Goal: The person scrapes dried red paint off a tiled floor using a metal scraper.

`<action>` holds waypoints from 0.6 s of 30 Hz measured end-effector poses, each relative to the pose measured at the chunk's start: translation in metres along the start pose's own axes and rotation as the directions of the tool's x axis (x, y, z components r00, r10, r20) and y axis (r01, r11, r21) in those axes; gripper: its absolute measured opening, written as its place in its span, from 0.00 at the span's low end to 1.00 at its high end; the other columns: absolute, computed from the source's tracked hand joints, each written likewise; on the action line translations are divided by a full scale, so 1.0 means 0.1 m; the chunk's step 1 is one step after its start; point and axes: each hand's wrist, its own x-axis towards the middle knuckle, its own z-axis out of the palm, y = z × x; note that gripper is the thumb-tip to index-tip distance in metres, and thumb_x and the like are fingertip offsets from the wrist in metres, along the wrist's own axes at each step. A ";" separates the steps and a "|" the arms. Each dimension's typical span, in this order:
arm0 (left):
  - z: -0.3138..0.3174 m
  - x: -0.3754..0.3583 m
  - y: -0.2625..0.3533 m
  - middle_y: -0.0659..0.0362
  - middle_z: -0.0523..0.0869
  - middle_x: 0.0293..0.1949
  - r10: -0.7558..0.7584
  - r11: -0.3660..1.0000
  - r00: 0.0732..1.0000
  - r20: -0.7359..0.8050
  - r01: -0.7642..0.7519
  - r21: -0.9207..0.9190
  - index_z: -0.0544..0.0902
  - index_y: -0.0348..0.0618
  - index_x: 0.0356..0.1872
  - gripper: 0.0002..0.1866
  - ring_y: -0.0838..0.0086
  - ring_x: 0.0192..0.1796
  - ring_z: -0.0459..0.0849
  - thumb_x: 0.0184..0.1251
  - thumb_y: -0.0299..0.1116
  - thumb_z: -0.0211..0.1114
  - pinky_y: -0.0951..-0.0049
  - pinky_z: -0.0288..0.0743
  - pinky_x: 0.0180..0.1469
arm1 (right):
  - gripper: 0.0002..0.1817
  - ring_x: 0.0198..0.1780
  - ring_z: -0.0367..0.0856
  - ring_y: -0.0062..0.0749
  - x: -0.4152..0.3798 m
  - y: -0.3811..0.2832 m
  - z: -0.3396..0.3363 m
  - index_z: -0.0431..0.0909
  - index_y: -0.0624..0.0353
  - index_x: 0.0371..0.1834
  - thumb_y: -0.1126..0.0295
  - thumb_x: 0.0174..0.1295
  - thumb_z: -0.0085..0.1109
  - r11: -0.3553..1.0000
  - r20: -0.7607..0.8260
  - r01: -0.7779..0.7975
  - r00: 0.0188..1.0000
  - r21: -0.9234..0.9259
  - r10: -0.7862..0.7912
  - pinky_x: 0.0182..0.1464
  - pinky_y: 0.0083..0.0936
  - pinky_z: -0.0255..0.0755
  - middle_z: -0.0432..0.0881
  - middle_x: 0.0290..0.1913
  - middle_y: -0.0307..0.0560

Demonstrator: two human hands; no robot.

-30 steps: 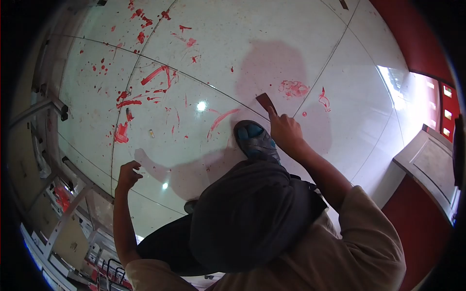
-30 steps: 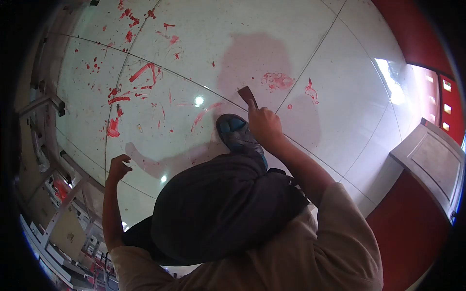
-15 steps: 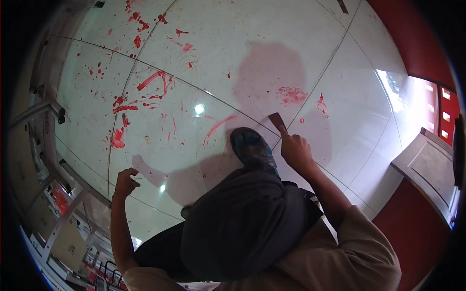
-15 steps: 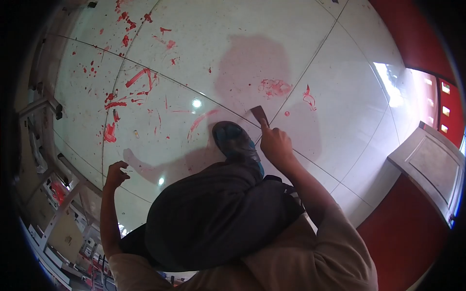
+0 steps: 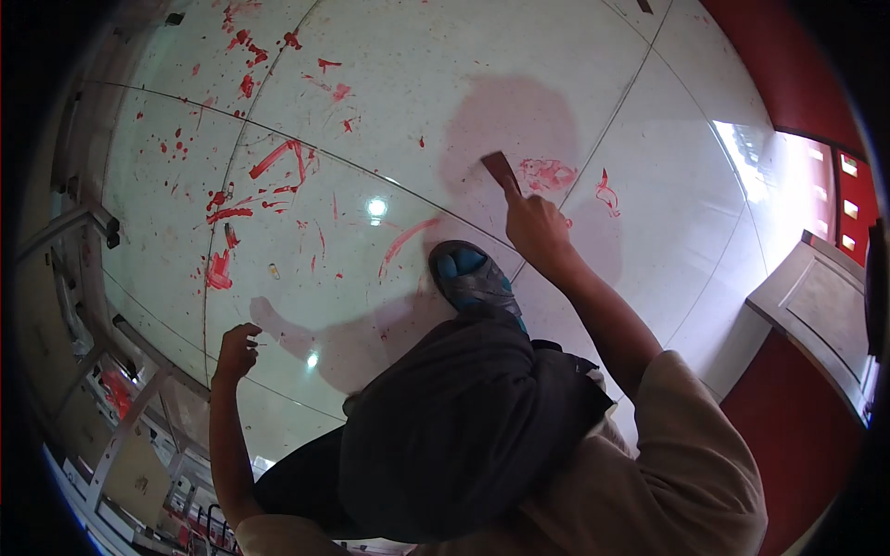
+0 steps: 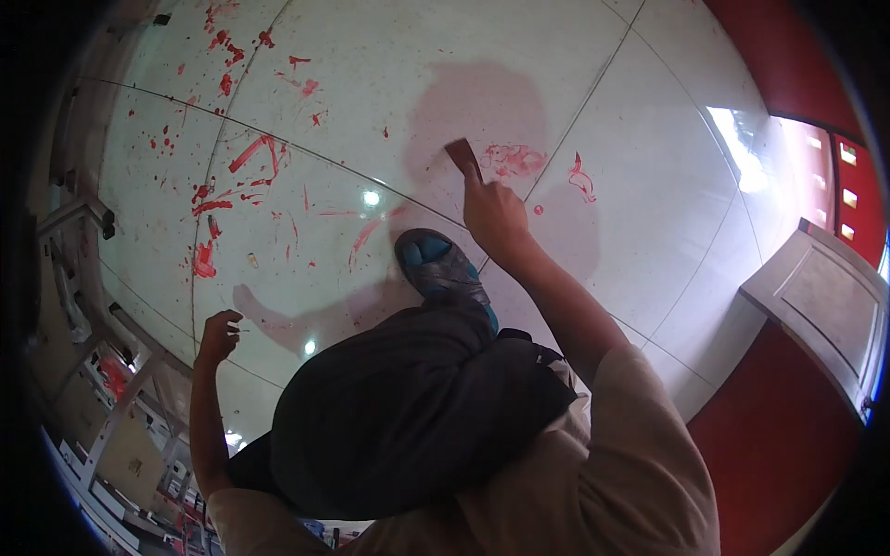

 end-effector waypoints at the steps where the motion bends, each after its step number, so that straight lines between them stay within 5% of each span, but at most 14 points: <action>1: -0.01 -0.04 0.08 0.52 0.83 0.45 -0.041 0.999 0.998 0.037 0.042 -0.006 0.79 0.38 0.47 0.27 0.69 0.38 0.86 0.39 0.11 0.68 0.74 0.82 0.35 | 0.25 0.35 0.83 0.61 -0.10 -0.01 -0.01 0.63 0.62 0.65 0.71 0.63 0.44 1.000 0.054 0.006 0.999 -0.025 -0.004 0.35 0.52 0.76 0.80 0.30 0.67; 3: -0.02 -0.10 0.15 0.53 0.85 0.40 -0.099 0.995 0.995 -0.006 0.099 -0.032 0.80 0.39 0.46 0.29 0.71 0.33 0.86 0.35 0.14 0.75 0.72 0.82 0.34 | 0.24 0.34 0.83 0.60 -0.40 0.02 0.00 0.64 0.65 0.63 0.72 0.63 0.44 0.997 0.179 0.023 0.984 -0.076 -0.009 0.34 0.50 0.77 0.80 0.29 0.66; 7: 0.04 -0.06 0.08 0.53 0.85 0.37 -0.068 0.996 0.997 0.027 0.066 0.051 0.80 0.39 0.45 0.29 0.71 0.32 0.86 0.33 0.16 0.77 0.72 0.82 0.33 | 0.26 0.34 0.82 0.62 -0.03 -0.04 0.04 0.63 0.60 0.65 0.74 0.60 0.45 1.000 -0.003 -0.009 1.000 0.021 0.009 0.37 0.54 0.76 0.80 0.29 0.66; 11: -0.01 -0.05 0.04 0.52 0.85 0.37 0.059 0.996 0.998 -0.014 -0.058 0.066 0.80 0.39 0.45 0.28 0.71 0.34 0.86 0.35 0.16 0.76 0.73 0.81 0.33 | 0.24 0.33 0.82 0.62 -0.24 0.04 -0.09 0.64 0.65 0.62 0.75 0.60 0.44 1.000 0.090 0.015 0.996 0.015 -0.017 0.36 0.53 0.76 0.80 0.28 0.66; 12: -0.09 -0.08 0.27 0.52 0.85 0.38 -0.095 0.995 0.995 -0.019 0.095 0.005 0.79 0.39 0.45 0.26 0.70 0.36 0.87 0.39 0.12 0.72 0.73 0.81 0.34 | 0.24 0.33 0.82 0.62 -0.38 0.10 -0.08 0.64 0.64 0.63 0.75 0.60 0.44 1.000 0.114 -0.010 0.993 -0.014 0.011 0.36 0.53 0.76 0.80 0.28 0.67; 13: -0.07 -0.07 0.24 0.52 0.85 0.38 -0.087 0.996 0.995 -0.048 0.086 -0.040 0.79 0.39 0.45 0.25 0.70 0.37 0.87 0.40 0.11 0.69 0.73 0.81 0.35 | 0.24 0.33 0.82 0.62 -0.51 0.18 -0.04 0.65 0.63 0.63 0.75 0.60 0.44 0.998 0.136 -0.033 0.990 -0.046 0.039 0.36 0.53 0.76 0.80 0.28 0.67; 15: -0.02 0.01 0.07 0.52 0.84 0.39 -0.064 0.992 0.993 -0.101 0.052 -0.118 0.79 0.39 0.46 0.24 0.69 0.38 0.87 0.43 0.09 0.64 0.73 0.81 0.37 | 0.25 0.33 0.82 0.63 -0.46 0.27 0.06 0.64 0.59 0.64 0.74 0.60 0.44 0.998 0.095 -0.058 0.994 -0.038 0.061 0.36 0.53 0.76 0.80 0.28 0.67; 18: 0.11 0.10 -0.11 0.52 0.84 0.39 0.110 0.993 0.993 -0.039 -0.108 0.056 0.80 0.39 0.46 0.24 0.67 0.39 0.87 0.44 0.08 0.59 0.73 0.81 0.40 | 0.27 0.34 0.81 0.64 -0.04 0.32 0.13 0.63 0.52 0.66 0.73 0.60 0.44 0.992 0.001 -0.109 0.994 0.056 0.109 0.37 0.55 0.75 0.80 0.28 0.67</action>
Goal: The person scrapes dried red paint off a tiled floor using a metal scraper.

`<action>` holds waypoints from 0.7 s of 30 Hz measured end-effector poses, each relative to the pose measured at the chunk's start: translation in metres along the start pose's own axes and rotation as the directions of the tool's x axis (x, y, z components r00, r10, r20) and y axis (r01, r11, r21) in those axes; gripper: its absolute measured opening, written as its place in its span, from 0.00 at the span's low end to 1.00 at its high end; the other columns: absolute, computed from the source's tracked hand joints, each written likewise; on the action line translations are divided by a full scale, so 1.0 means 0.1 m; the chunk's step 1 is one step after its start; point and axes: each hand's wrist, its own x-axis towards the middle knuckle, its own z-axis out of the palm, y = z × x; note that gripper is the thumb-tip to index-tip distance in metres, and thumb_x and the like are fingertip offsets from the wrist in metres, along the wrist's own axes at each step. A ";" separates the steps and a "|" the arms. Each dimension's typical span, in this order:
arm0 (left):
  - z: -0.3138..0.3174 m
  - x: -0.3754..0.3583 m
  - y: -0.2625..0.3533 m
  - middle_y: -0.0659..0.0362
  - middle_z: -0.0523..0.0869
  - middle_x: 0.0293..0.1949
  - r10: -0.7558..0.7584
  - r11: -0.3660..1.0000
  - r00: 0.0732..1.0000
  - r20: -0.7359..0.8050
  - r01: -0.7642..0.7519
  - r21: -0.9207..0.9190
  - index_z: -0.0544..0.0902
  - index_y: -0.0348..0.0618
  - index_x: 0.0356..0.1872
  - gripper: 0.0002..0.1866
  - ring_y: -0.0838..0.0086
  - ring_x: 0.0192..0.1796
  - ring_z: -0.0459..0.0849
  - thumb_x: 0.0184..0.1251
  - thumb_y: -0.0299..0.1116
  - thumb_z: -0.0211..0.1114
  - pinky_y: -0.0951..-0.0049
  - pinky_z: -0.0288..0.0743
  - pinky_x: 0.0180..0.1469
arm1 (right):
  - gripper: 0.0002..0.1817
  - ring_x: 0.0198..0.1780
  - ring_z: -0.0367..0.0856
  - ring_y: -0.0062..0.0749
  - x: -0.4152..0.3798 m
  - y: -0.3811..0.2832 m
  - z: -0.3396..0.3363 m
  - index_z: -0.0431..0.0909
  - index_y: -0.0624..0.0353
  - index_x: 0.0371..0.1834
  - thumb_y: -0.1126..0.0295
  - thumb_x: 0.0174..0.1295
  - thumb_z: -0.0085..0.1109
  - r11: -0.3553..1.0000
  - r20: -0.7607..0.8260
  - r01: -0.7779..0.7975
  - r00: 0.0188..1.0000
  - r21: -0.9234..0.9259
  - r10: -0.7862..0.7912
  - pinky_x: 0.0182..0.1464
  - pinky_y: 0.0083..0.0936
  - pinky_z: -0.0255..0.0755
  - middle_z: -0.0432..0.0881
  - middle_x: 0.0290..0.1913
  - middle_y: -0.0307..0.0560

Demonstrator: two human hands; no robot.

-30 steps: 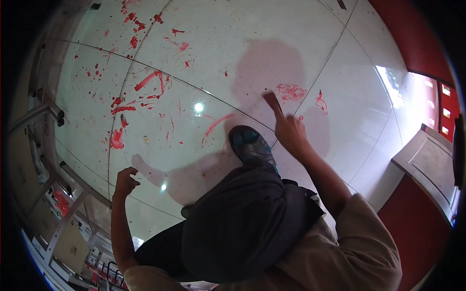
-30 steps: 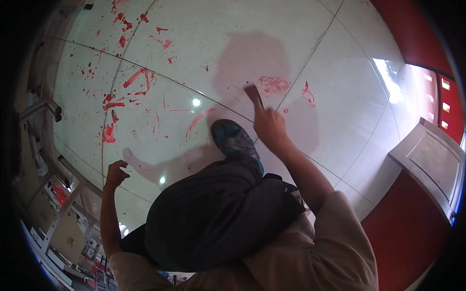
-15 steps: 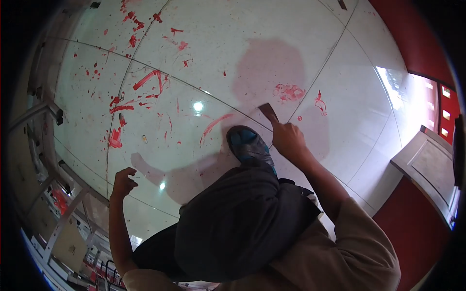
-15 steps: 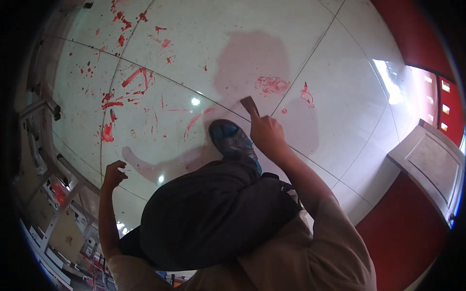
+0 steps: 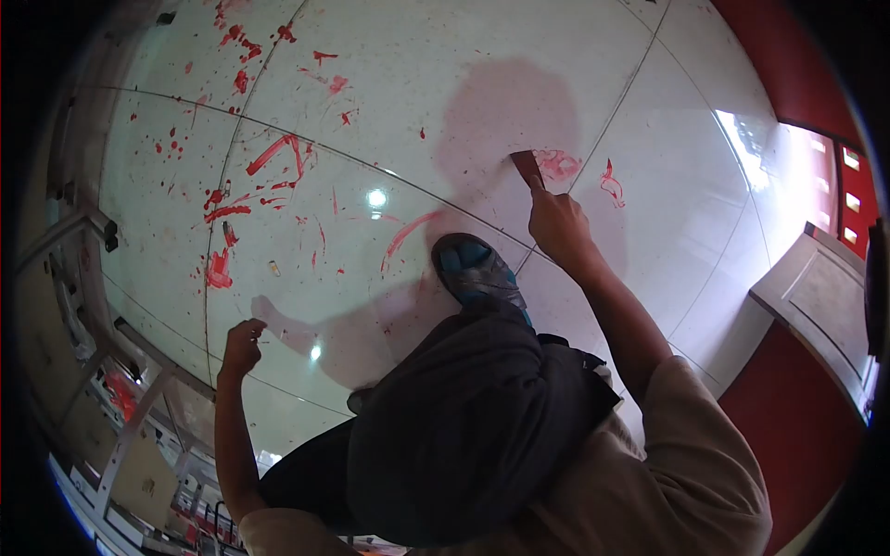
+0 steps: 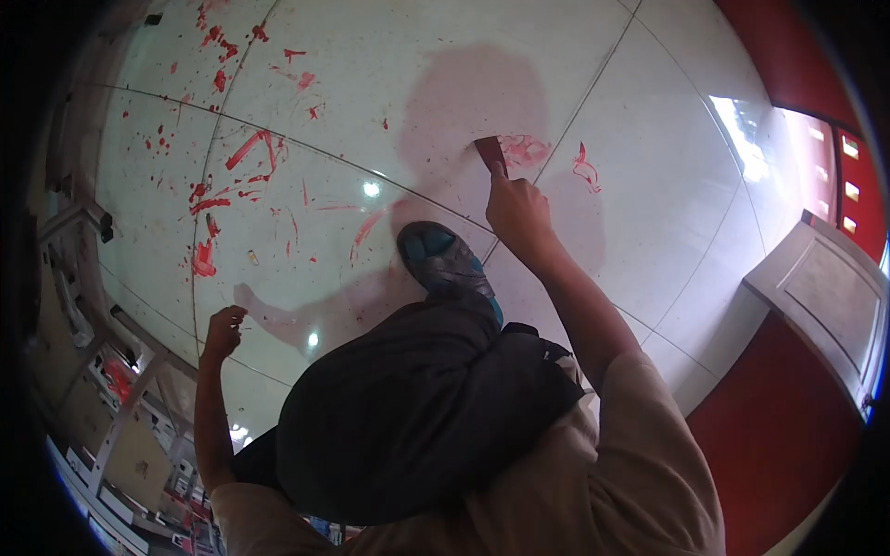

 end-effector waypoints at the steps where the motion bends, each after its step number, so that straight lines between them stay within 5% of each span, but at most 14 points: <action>1: 0.00 0.01 0.02 0.52 0.84 0.39 0.029 0.997 0.999 0.032 -0.031 0.069 0.80 0.39 0.46 0.24 0.67 0.39 0.87 0.44 0.08 0.59 0.73 0.81 0.40 | 0.26 0.34 0.81 0.64 -0.07 0.03 -0.01 0.64 0.56 0.65 0.73 0.60 0.44 0.999 0.016 0.018 1.000 -0.030 -0.017 0.37 0.54 0.76 0.80 0.28 0.67; 5: -0.09 0.01 0.19 0.52 0.84 0.40 -0.159 0.976 0.986 0.051 0.165 -0.143 0.79 0.39 0.47 0.27 0.67 0.35 0.86 0.40 0.11 0.69 0.71 0.81 0.37 | 0.25 0.34 0.82 0.65 -0.41 0.02 -0.15 0.65 0.62 0.63 0.75 0.59 0.44 0.994 0.099 0.032 0.995 -0.104 -0.021 0.36 0.53 0.76 0.80 0.29 0.68; 10: -0.03 0.07 0.12 0.53 0.84 0.38 -0.090 0.996 0.992 0.088 0.089 0.020 0.79 0.40 0.46 0.32 0.73 0.30 0.85 0.31 0.17 0.78 0.74 0.81 0.32 | 0.29 0.40 0.82 0.66 -0.04 0.01 -0.14 0.64 0.50 0.67 0.75 0.58 0.45 0.997 0.032 -0.071 0.997 -0.002 0.071 0.45 0.55 0.74 0.81 0.30 0.69; 12: -0.02 0.02 0.13 0.54 0.85 0.36 -0.096 0.995 0.992 0.087 0.093 0.041 0.79 0.41 0.46 0.34 0.74 0.30 0.85 0.28 0.20 0.81 0.73 0.80 0.32 | 0.29 0.40 0.81 0.66 -0.29 0.08 -0.10 0.64 0.55 0.66 0.75 0.58 0.45 1.000 0.053 -0.011 0.999 -0.025 0.012 0.45 0.56 0.74 0.81 0.31 0.69; 15: -0.02 -0.04 0.11 0.55 0.86 0.36 -0.143 0.989 0.986 0.081 0.146 -0.025 0.79 0.41 0.46 0.34 0.74 0.31 0.85 0.27 0.21 0.82 0.73 0.80 0.33 | 0.34 0.40 0.81 0.64 -0.36 0.25 -0.04 0.61 0.49 0.71 0.79 0.56 0.44 0.993 0.105 -0.002 0.994 -0.120 0.014 0.45 0.53 0.73 0.81 0.36 0.68; 18: 0.09 -0.02 -0.13 0.54 0.86 0.36 0.055 0.991 0.995 0.078 -0.064 0.115 0.79 0.41 0.47 0.35 0.73 0.31 0.85 0.27 0.22 0.82 0.72 0.81 0.34 | 0.33 0.41 0.81 0.63 -0.08 0.10 -0.28 0.62 0.50 0.71 0.78 0.58 0.43 0.987 0.111 -0.159 0.980 -0.040 0.162 0.46 0.54 0.72 0.81 0.37 0.70; 21: 0.08 -0.03 -0.10 0.53 0.86 0.35 -0.012 0.994 0.995 0.101 0.001 0.110 0.79 0.41 0.47 0.35 0.71 0.30 0.86 0.27 0.21 0.81 0.71 0.82 0.32 | 0.30 0.40 0.81 0.62 -0.23 0.26 -0.21 0.65 0.54 0.68 0.77 0.59 0.43 0.994 0.091 -0.064 0.993 -0.091 0.072 0.46 0.53 0.73 0.81 0.36 0.68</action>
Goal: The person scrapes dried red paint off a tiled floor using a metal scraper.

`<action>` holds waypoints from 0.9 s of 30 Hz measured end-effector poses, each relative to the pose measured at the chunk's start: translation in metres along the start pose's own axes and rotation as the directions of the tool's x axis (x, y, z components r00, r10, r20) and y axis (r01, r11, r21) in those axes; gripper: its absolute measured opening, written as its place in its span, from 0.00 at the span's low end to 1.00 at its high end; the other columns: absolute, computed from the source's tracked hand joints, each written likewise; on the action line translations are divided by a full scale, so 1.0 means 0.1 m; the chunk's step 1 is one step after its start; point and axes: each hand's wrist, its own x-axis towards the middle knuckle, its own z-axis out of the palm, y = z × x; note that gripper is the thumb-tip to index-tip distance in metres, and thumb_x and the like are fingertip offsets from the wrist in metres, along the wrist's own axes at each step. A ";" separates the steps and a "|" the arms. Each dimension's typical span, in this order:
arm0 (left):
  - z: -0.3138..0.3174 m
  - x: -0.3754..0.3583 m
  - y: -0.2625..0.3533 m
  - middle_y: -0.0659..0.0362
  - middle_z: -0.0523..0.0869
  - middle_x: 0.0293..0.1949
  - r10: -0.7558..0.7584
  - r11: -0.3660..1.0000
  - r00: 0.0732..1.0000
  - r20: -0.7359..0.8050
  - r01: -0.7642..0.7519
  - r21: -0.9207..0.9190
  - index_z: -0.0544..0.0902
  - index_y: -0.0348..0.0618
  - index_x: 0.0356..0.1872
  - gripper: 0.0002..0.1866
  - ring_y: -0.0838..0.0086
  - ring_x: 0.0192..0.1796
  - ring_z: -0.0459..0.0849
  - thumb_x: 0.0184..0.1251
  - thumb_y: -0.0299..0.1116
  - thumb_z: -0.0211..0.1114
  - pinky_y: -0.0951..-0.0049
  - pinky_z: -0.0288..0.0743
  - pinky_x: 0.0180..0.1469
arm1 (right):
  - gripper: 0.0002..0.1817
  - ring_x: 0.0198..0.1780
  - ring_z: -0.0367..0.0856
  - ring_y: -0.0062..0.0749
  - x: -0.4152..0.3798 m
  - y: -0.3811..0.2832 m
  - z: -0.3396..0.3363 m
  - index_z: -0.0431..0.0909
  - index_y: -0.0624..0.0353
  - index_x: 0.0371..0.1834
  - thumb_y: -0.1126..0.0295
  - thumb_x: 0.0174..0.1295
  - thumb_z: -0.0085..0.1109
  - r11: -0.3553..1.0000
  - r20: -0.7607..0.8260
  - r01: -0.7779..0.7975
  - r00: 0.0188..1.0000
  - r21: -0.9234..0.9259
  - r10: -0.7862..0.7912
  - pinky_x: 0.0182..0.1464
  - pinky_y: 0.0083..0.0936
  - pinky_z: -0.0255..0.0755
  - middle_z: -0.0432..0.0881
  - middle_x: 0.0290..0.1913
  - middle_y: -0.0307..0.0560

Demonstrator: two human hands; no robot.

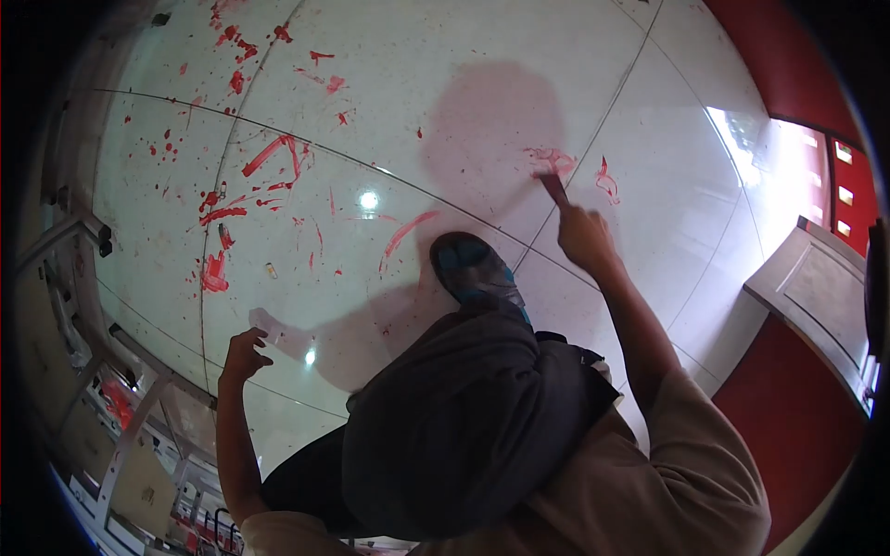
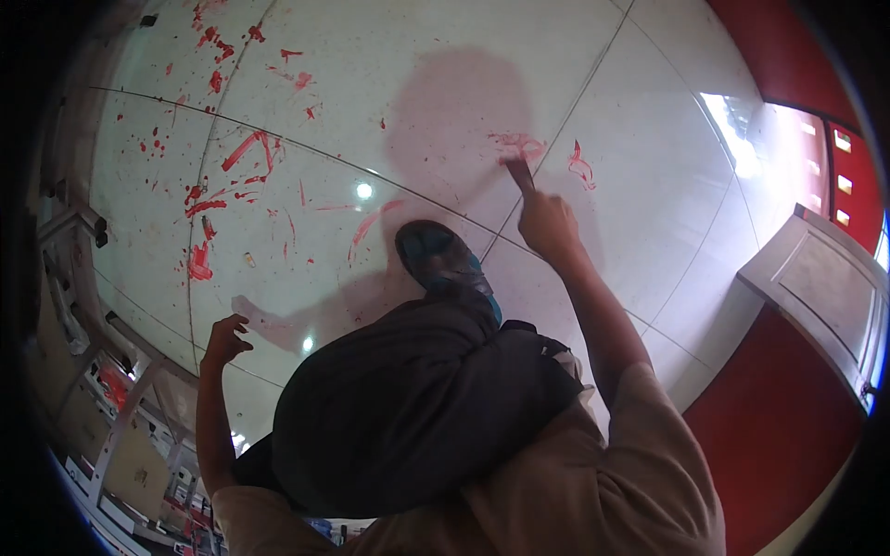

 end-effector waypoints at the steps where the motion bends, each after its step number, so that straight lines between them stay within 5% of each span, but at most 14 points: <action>1: -0.05 0.01 0.03 0.53 0.85 0.35 -0.020 1.000 1.000 -0.016 0.019 -0.024 0.79 0.42 0.47 0.35 0.71 0.30 0.85 0.28 0.22 0.82 0.71 0.81 0.32 | 0.29 0.40 0.81 0.61 -0.04 0.04 0.03 0.65 0.55 0.68 0.77 0.59 0.43 1.000 -0.012 0.022 1.000 -0.004 -0.023 0.46 0.53 0.73 0.81 0.36 0.68; 6: -0.10 0.04 0.16 0.54 0.85 0.34 -0.211 0.966 0.974 0.087 0.221 -0.136 0.79 0.43 0.48 0.35 0.71 0.27 0.84 0.29 0.23 0.83 0.70 0.79 0.29 | 0.28 0.42 0.82 0.62 0.14 0.17 0.08 0.69 0.53 0.66 0.77 0.58 0.43 0.999 0.004 -0.032 0.999 0.035 0.032 0.48 0.51 0.74 0.82 0.37 0.67; 10: -0.09 0.06 0.19 0.54 0.85 0.34 -0.132 0.989 0.987 0.088 0.137 -0.060 0.78 0.41 0.49 0.34 0.71 0.24 0.84 0.33 0.21 0.81 0.71 0.79 0.26 | 0.29 0.43 0.82 0.62 -0.11 0.15 0.01 0.69 0.51 0.66 0.77 0.58 0.44 0.999 -0.022 -0.040 0.999 -0.014 0.040 0.47 0.51 0.75 0.82 0.37 0.67; 14: -0.19 0.00 0.33 0.54 0.85 0.33 -0.234 0.954 0.967 0.099 0.248 -0.167 0.77 0.41 0.51 0.36 0.72 0.23 0.84 0.33 0.21 0.81 0.71 0.78 0.25 | 0.34 0.33 0.81 0.62 0.12 0.19 0.03 0.63 0.43 0.69 0.79 0.57 0.48 0.993 -0.344 0.120 0.933 0.012 -0.108 0.38 0.49 0.75 0.80 0.28 0.64; 15: -0.17 0.00 0.31 0.54 0.85 0.33 -0.261 0.945 0.959 0.109 0.277 -0.172 0.77 0.42 0.51 0.36 0.73 0.22 0.83 0.32 0.20 0.81 0.72 0.78 0.25 | 0.36 0.31 0.81 0.60 0.25 0.13 -0.13 0.61 0.44 0.70 0.79 0.54 0.50 0.999 -0.189 -0.029 0.981 0.013 0.031 0.35 0.47 0.75 0.80 0.29 0.65; 18: -0.03 -0.02 -0.08 0.54 0.85 0.34 -0.037 0.998 0.999 0.034 0.039 -0.049 0.77 0.41 0.51 0.35 0.74 0.21 0.82 0.33 0.20 0.81 0.72 0.77 0.23 | 0.35 0.28 0.81 0.58 0.48 0.35 0.02 0.59 0.50 0.70 0.80 0.54 0.49 0.994 -0.194 0.095 0.975 -0.058 -0.104 0.33 0.48 0.75 0.80 0.31 0.65; 19: -0.09 -0.08 0.07 0.54 0.84 0.34 -0.127 0.983 0.991 0.049 0.132 -0.125 0.77 0.41 0.51 0.35 0.74 0.21 0.82 0.33 0.20 0.81 0.72 0.77 0.24 | 0.35 0.37 0.82 0.61 0.15 0.19 -0.04 0.59 0.57 0.70 0.82 0.54 0.46 0.981 -0.258 0.194 0.948 0.008 -0.186 0.41 0.48 0.77 0.81 0.38 0.66; 21: -0.12 -0.16 0.13 0.54 0.84 0.33 -0.217 0.961 0.975 0.048 0.222 -0.163 0.77 0.41 0.51 0.35 0.74 0.21 0.82 0.33 0.20 0.81 0.72 0.78 0.24 | 0.39 0.46 0.80 0.65 -0.12 0.11 0.20 0.53 0.47 0.74 0.82 0.55 0.44 0.983 -0.022 0.043 0.999 -0.178 -0.048 0.50 0.51 0.74 0.81 0.44 0.69; 24: -0.12 -0.20 0.14 0.55 0.84 0.27 -0.250 0.951 0.965 0.075 0.259 -0.167 0.79 0.40 0.47 0.32 0.75 0.20 0.81 0.34 0.21 0.81 0.73 0.77 0.24 | 0.38 0.36 0.82 0.64 0.25 0.00 -0.04 0.52 0.39 0.74 0.76 0.59 0.44 0.999 -0.106 -0.021 0.994 0.038 0.025 0.43 0.55 0.75 0.82 0.36 0.68; 27: -0.12 -0.11 0.08 0.58 0.81 0.18 -0.218 0.973 0.972 0.088 0.224 -0.061 0.81 0.38 0.39 0.25 0.74 0.19 0.80 0.35 0.22 0.81 0.72 0.74 0.24 | 0.38 0.33 0.82 0.63 0.38 0.10 0.16 0.53 0.32 0.74 0.76 0.58 0.45 0.999 -0.163 -0.035 0.986 0.017 0.037 0.40 0.55 0.76 0.82 0.32 0.67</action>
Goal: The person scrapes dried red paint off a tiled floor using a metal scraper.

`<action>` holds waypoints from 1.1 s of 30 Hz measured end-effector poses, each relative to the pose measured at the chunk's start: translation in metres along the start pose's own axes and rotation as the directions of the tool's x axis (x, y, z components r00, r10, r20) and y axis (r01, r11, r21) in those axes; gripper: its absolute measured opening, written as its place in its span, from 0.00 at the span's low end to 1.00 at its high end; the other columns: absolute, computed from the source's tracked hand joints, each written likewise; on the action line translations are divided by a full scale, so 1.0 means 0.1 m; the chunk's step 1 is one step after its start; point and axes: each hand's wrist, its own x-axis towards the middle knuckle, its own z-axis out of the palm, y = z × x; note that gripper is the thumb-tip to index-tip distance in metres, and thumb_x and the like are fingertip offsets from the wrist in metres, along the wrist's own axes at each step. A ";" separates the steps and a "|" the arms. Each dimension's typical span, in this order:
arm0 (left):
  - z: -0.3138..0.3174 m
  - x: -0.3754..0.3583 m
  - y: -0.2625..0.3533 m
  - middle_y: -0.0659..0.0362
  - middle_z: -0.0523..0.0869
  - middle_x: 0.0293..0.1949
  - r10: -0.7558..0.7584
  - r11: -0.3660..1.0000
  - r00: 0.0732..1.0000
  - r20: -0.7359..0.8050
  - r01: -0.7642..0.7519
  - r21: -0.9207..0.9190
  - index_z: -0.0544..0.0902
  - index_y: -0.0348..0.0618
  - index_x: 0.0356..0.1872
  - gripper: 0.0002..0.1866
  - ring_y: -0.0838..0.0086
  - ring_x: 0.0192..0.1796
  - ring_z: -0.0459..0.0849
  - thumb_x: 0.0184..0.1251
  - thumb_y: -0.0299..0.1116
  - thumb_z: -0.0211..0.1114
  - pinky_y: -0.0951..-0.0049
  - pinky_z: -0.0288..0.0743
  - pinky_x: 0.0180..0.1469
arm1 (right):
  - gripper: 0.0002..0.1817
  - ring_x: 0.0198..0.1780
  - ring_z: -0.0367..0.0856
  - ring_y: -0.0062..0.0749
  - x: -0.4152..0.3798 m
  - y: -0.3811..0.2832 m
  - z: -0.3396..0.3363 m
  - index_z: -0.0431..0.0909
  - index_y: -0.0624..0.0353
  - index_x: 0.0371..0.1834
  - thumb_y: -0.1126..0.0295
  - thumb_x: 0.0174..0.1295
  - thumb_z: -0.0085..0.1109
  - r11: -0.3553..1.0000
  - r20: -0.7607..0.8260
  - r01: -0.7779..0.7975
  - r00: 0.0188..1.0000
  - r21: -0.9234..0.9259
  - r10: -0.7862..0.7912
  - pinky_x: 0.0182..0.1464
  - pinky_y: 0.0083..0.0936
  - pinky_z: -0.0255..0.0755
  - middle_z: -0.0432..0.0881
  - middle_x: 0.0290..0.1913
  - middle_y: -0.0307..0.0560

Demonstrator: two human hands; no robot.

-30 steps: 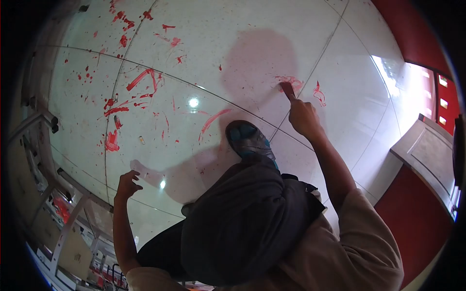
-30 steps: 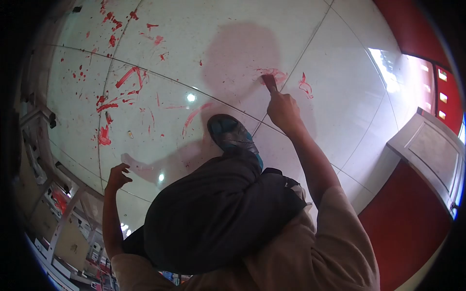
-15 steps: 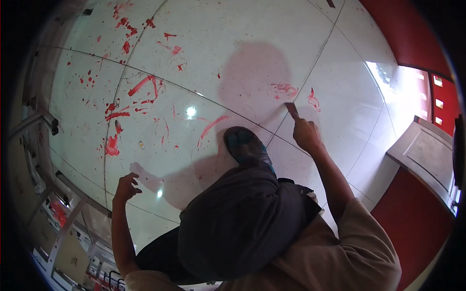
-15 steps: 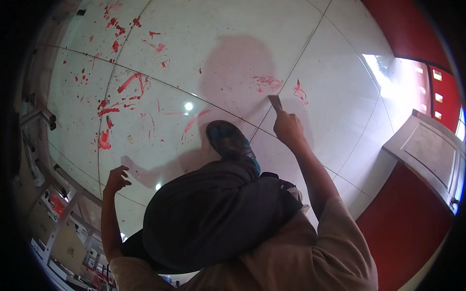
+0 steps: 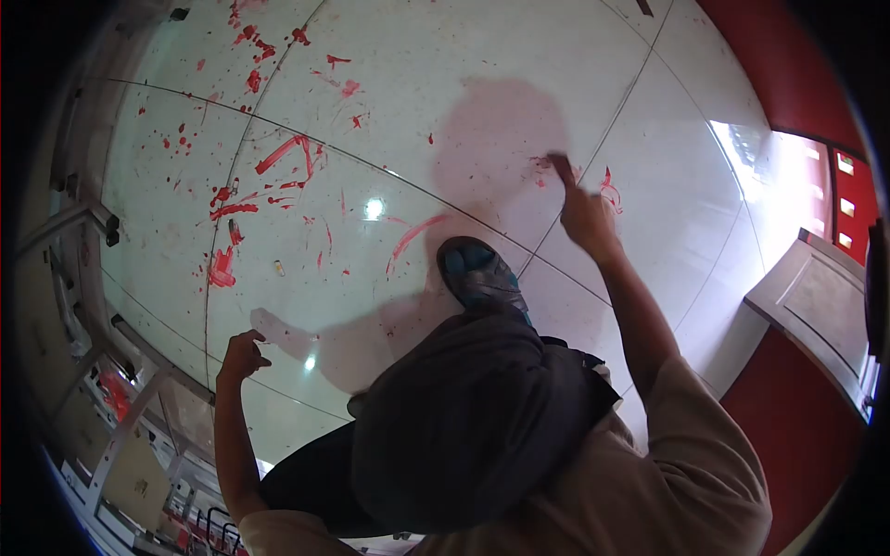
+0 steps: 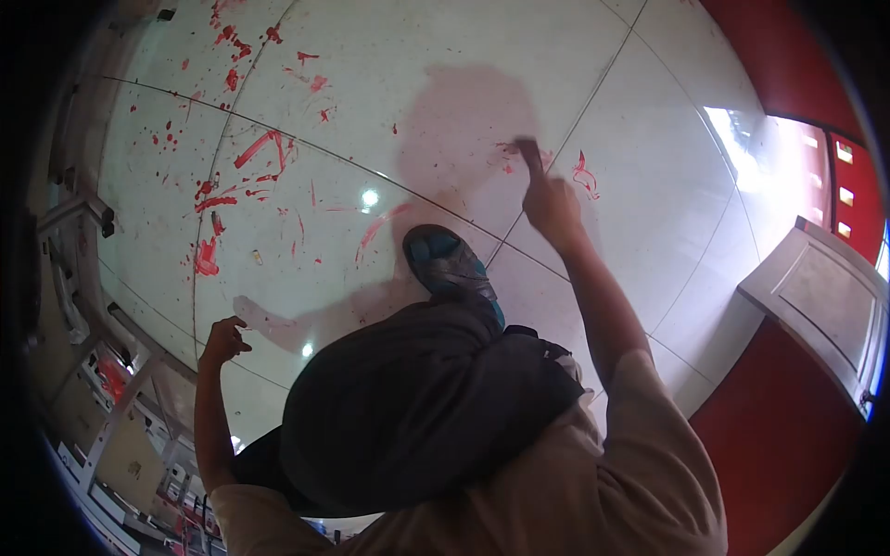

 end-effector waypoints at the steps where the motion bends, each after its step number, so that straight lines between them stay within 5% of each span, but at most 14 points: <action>1: -0.05 0.00 0.04 0.58 0.81 0.17 -0.003 1.000 1.000 -0.029 0.003 -0.027 0.81 0.37 0.38 0.24 0.74 0.19 0.80 0.34 0.23 0.81 0.72 0.74 0.24 | 0.39 0.33 0.82 0.63 -0.23 0.03 0.08 0.52 0.31 0.74 0.76 0.58 0.45 0.998 0.021 0.039 0.999 -0.053 -0.038 0.40 0.55 0.76 0.81 0.32 0.67; 2: -0.09 0.00 0.08 0.57 0.81 0.17 -0.008 0.998 0.998 -0.055 0.005 -0.058 0.80 0.37 0.37 0.24 0.74 0.19 0.80 0.34 0.23 0.81 0.72 0.74 0.24 | 0.39 0.33 0.82 0.63 -0.45 0.05 0.11 0.51 0.29 0.74 0.76 0.58 0.45 0.991 0.046 0.080 0.996 -0.109 -0.075 0.40 0.55 0.76 0.81 0.31 0.67; 3: -0.11 -0.01 0.12 0.57 0.81 0.17 -0.014 0.996 0.997 -0.076 0.008 -0.086 0.80 0.37 0.37 0.23 0.73 0.19 0.80 0.34 0.24 0.81 0.72 0.74 0.25 | 0.42 0.43 0.82 0.63 -0.63 -0.14 -0.08 0.46 0.30 0.76 0.79 0.57 0.42 0.993 0.224 0.040 0.974 -0.109 -0.015 0.47 0.57 0.74 0.81 0.38 0.73; 8: -0.13 0.08 0.37 0.56 0.83 0.20 0.195 0.969 0.975 -0.102 -0.176 0.172 0.82 0.38 0.26 0.15 0.69 0.25 0.83 0.38 0.29 0.80 0.70 0.76 0.30 | 0.37 0.33 0.82 0.61 0.16 -0.09 -0.01 0.52 0.36 0.72 0.74 0.58 0.47 0.987 -0.176 0.152 0.974 0.041 -0.143 0.33 0.53 0.75 0.81 0.28 0.64; 12: -0.15 0.06 0.39 0.54 0.86 0.25 0.166 0.938 0.986 0.009 -0.161 0.306 0.86 0.40 0.27 0.12 0.66 0.29 0.85 0.43 0.35 0.77 0.68 0.78 0.34 | 0.42 0.32 0.82 0.61 -0.50 -0.14 0.03 0.47 0.32 0.75 0.76 0.57 0.46 0.984 0.136 0.075 0.989 -0.165 -0.052 0.38 0.53 0.77 0.81 0.29 0.65; 13: -0.14 0.05 0.39 0.54 0.87 0.27 0.176 0.921 0.984 0.019 -0.172 0.350 0.87 0.41 0.28 0.12 0.65 0.29 0.86 0.44 0.36 0.76 0.68 0.79 0.35 | 0.43 0.30 0.82 0.61 -0.71 -0.03 0.25 0.44 0.30 0.76 0.76 0.57 0.45 0.953 -0.062 0.238 0.965 -0.186 -0.253 0.39 0.53 0.77 0.81 0.28 0.66; 15: -0.10 0.02 0.40 0.54 0.87 0.28 0.102 0.966 0.994 0.036 -0.108 0.236 0.88 0.42 0.30 0.12 0.65 0.31 0.86 0.46 0.37 0.74 0.68 0.79 0.38 | 0.40 0.30 0.82 0.62 -0.65 -0.18 0.04 0.46 0.33 0.75 0.75 0.59 0.45 0.985 0.120 0.140 0.985 -0.099 -0.128 0.36 0.55 0.76 0.80 0.27 0.66; 18: 0.10 0.14 0.05 0.55 0.88 0.29 0.211 0.934 0.977 0.042 -0.214 0.287 0.88 0.43 0.32 0.10 0.65 0.34 0.86 0.47 0.35 0.72 0.68 0.79 0.42 | 0.38 0.29 0.81 0.62 0.03 -0.29 -0.04 0.49 0.37 0.74 0.75 0.59 0.45 0.990 -0.135 0.133 0.983 0.052 -0.125 0.31 0.56 0.73 0.79 0.24 0.65; 22: 0.03 0.12 -0.09 0.57 0.88 0.31 0.315 0.919 0.947 -0.070 -0.285 0.274 0.88 0.43 0.35 0.10 0.66 0.36 0.86 0.51 0.25 0.66 0.68 0.79 0.45 | 0.43 0.30 0.82 0.62 -0.57 -0.38 -0.09 0.44 0.31 0.75 0.76 0.56 0.46 0.997 0.144 0.049 0.989 -0.059 -0.040 0.32 0.56 0.74 0.80 0.26 0.65; 23: 0.02 0.13 -0.07 0.57 0.88 0.31 0.333 0.925 0.935 -0.123 -0.298 0.235 0.88 0.43 0.36 0.10 0.66 0.36 0.86 0.51 0.23 0.65 0.68 0.79 0.44 | 0.45 0.31 0.82 0.63 -0.77 -0.25 0.16 0.43 0.28 0.75 0.76 0.56 0.46 0.987 0.053 0.149 0.988 -0.065 -0.146 0.33 0.56 0.74 0.80 0.27 0.66; 25: 0.00 0.12 0.03 0.54 0.88 0.36 0.214 0.977 0.972 -0.094 -0.212 0.030 0.86 0.43 0.42 0.17 0.66 0.40 0.87 0.48 0.20 0.66 0.69 0.79 0.46 | 0.41 0.33 0.82 0.64 -0.76 -0.36 0.01 0.47 0.33 0.75 0.75 0.57 0.45 0.993 0.126 0.116 0.986 -0.020 -0.113 0.35 0.56 0.74 0.80 0.29 0.68; 27: 0.01 0.15 0.11 0.53 0.88 0.39 0.170 0.983 0.984 -0.055 -0.173 -0.065 0.84 0.42 0.45 0.20 0.66 0.42 0.87 0.46 0.20 0.68 0.69 0.80 0.48 | 0.36 0.32 0.82 0.63 -0.27 -0.43 -0.06 0.52 0.39 0.73 0.75 0.58 0.44 0.996 0.003 0.088 0.996 0.020 -0.088 0.35 0.57 0.75 0.80 0.29 0.68; 30: -0.04 0.21 0.22 0.52 0.86 0.44 0.271 0.948 0.962 0.002 -0.268 0.173 0.82 0.41 0.50 0.26 0.65 0.45 0.86 0.44 0.21 0.72 0.69 0.80 0.49 | 0.34 0.32 0.82 0.64 -0.08 -0.47 -0.08 0.53 0.43 0.72 0.74 0.59 0.44 0.993 0.003 0.107 0.994 0.042 -0.107 0.36 0.57 0.75 0.80 0.29 0.69; 33: -0.06 0.18 0.27 0.52 0.86 0.46 0.253 0.967 0.953 -0.165 -0.250 0.035 0.81 0.40 0.51 0.27 0.65 0.46 0.86 0.44 0.23 0.75 0.68 0.80 0.49 | 0.37 0.35 0.82 0.64 -0.67 -0.34 0.17 0.48 0.38 0.75 0.74 0.60 0.43 0.987 0.155 0.134 0.981 -0.086 -0.120 0.38 0.57 0.76 0.80 0.29 0.70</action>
